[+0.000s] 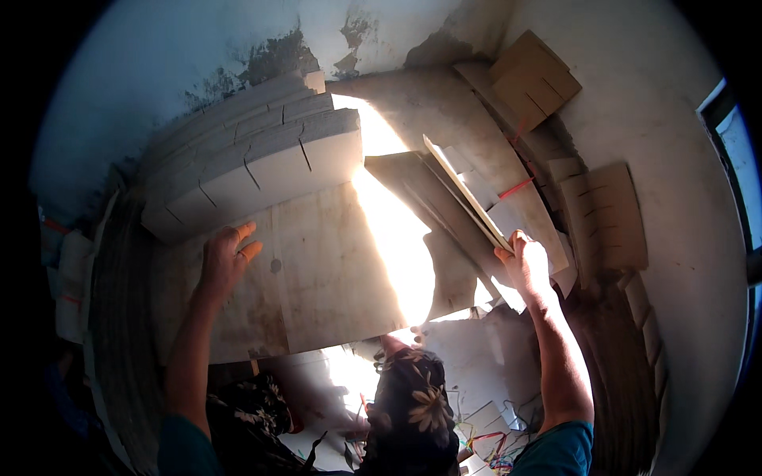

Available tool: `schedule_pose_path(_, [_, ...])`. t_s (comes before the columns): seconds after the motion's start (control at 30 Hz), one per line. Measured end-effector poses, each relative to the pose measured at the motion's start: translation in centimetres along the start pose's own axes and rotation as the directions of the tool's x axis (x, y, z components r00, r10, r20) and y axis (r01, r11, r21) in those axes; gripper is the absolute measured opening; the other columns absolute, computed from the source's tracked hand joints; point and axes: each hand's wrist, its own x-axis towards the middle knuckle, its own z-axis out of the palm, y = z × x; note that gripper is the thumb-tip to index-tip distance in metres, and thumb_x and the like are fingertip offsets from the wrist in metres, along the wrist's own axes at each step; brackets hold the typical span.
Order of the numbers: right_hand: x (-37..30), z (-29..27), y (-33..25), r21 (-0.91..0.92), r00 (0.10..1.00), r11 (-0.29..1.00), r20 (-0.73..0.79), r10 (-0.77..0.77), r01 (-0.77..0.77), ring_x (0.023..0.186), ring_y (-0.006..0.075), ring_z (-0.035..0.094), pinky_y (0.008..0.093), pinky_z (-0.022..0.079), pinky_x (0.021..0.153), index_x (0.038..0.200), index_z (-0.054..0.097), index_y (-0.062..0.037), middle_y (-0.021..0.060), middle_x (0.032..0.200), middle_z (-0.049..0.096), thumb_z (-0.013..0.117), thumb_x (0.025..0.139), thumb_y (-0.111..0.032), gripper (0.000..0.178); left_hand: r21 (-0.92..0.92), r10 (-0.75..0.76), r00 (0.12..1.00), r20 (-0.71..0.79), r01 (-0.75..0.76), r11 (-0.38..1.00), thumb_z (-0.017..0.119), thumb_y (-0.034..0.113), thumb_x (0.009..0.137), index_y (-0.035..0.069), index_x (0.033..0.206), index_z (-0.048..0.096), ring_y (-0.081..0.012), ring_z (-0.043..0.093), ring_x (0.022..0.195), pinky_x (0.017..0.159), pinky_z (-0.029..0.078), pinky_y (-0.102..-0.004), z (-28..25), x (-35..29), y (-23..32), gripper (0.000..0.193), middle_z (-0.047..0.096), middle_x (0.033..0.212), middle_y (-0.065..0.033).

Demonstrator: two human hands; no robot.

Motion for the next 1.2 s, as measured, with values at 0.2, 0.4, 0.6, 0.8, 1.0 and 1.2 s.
schedule_pose_path(0.2, [0.1,-0.9,-0.2,0.183,0.984,0.978,0.165,0.067,-0.098,0.063,0.0316,0.060,0.0377,0.048,0.063,0.081,0.056,-0.0031,0.0147,0.071,0.061,0.081,0.074,-0.025,0.035,0.005,0.068,0.995,-0.073,-0.068,0.998,0.077,0.006,0.075,-0.001,0.117,0.061,-0.0345,0.063,0.101,0.086,0.051,-0.0396,0.8,3.1,-0.5,0.046,0.066,0.106,-0.0204])
schedule_pose_path(0.4, [-0.9,-2.4,-2.9,0.275,0.876,0.941,-0.480,-0.045,0.199,0.092,0.0155,0.062,0.0287,0.052,0.082,0.120,0.052,0.0009,0.0122,0.103,0.065,0.057,0.092,0.004,0.028,0.235,0.245,0.935,-0.256,-0.186,0.954,0.082,0.013,0.070,0.002,0.129,0.049,-0.0320,0.052,0.115,0.094,0.045,-0.0402,1.9,8.7,-3.3,0.068,0.058,0.120,-0.0157])
schedule_pose_path(0.6, [-1.7,-4.2,-10.9,0.429,0.903,0.857,-0.419,-0.092,0.287,0.106,0.0141,0.059,0.0265,0.049,0.091,0.130,0.051,-0.0004,0.0086,0.121,0.062,0.061,0.089,0.006,0.043,0.421,0.118,0.969,-0.217,-0.016,0.907,0.081,0.013,0.068,0.002,0.122,0.052,-0.0286,0.050,0.113,0.090,0.044,-0.0384,2.9,13.6,-3.0,0.062,0.056,0.116,-0.0123])
schedule_pose_path(0.8, [-1.8,-2.1,-15.6,0.553,0.918,0.769,-0.382,-0.108,0.321,0.099,0.0169,0.066,0.0281,0.053,0.084,0.134,0.050,-0.0025,0.0100,0.112,0.067,0.067,0.085,0.003,0.052,0.404,0.258,0.945,-0.203,-0.159,0.901,0.074,0.006,0.072,0.004,0.094,0.061,-0.0281,0.057,0.092,0.074,0.048,-0.0391,4.1,14.0,-6.2,0.026,0.060,0.090,-0.0100])
schedule_pose_path(1.0, [-0.3,-1.4,-19.5,0.540,0.871,0.713,-0.443,-0.211,0.447,0.098,0.0199,0.067,0.0315,0.055,0.083,0.139,0.043,-0.0032,0.0143,0.114,0.066,0.065,0.089,-0.004,0.055,0.271,0.434,0.836,-0.336,-0.356,0.894,0.064,-0.001,0.073,0.006,0.081,0.057,-0.0264,0.058,0.075,0.062,0.049,-0.0376,2.8,12.4,-3.7,0.012,0.057,0.073,-0.0080])
schedule_pose_path(1.2, [2.0,-0.2,-21.8,0.358,0.768,0.746,-0.561,-0.309,0.562,0.100,0.0272,0.068,0.0324,0.055,0.081,0.146,0.034,-0.0037,0.0221,0.117,0.064,0.065,0.086,0.004,0.067,0.195,0.477,0.871,-0.118,-0.451,0.871,0.062,-0.003,0.071,0.001,0.084,0.060,-0.0247,0.059,0.079,0.064,0.050,-0.0373,2.7,7.5,1.6,0.014,0.062,0.085,-0.0093])
